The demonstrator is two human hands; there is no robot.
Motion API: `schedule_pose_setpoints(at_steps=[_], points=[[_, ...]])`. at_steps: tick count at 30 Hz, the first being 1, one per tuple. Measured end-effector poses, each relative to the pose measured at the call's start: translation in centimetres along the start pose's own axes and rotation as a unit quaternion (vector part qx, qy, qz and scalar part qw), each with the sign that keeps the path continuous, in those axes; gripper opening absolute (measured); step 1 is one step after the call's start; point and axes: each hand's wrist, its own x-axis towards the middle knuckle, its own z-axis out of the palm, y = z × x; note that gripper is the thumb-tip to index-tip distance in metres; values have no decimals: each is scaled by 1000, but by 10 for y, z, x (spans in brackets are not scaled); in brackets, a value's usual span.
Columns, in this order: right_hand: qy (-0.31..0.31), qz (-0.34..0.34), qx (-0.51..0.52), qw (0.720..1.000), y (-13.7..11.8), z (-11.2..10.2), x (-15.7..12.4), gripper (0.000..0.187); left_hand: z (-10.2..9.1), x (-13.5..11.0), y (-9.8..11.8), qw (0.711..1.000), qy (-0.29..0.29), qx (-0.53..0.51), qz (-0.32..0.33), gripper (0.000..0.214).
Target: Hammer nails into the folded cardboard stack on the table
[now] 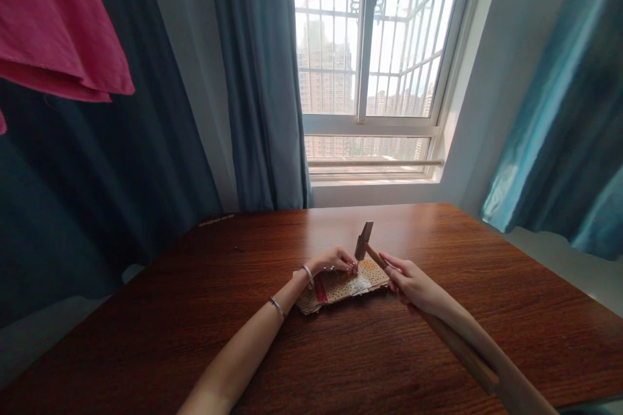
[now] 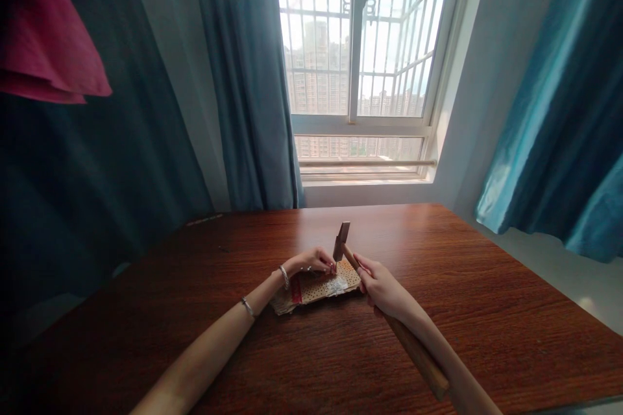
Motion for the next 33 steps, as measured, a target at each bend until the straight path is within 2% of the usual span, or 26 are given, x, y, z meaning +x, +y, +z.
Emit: schedule_pose_setpoints(at_steps=[15, 21, 33], points=[[18, -10, 2, 1000, -1, 3, -1, 54, 0, -1, 2, 1000, -3, -10, 0, 15], [8, 9, 1, 1000, -2, 5, -1, 54, 1, 0, 0, 1000, -6, -12, 8, 15], [7, -11, -1, 1000, -3, 6, -1, 52, 1, -1, 0, 1000, 1, -14, 3, 17]])
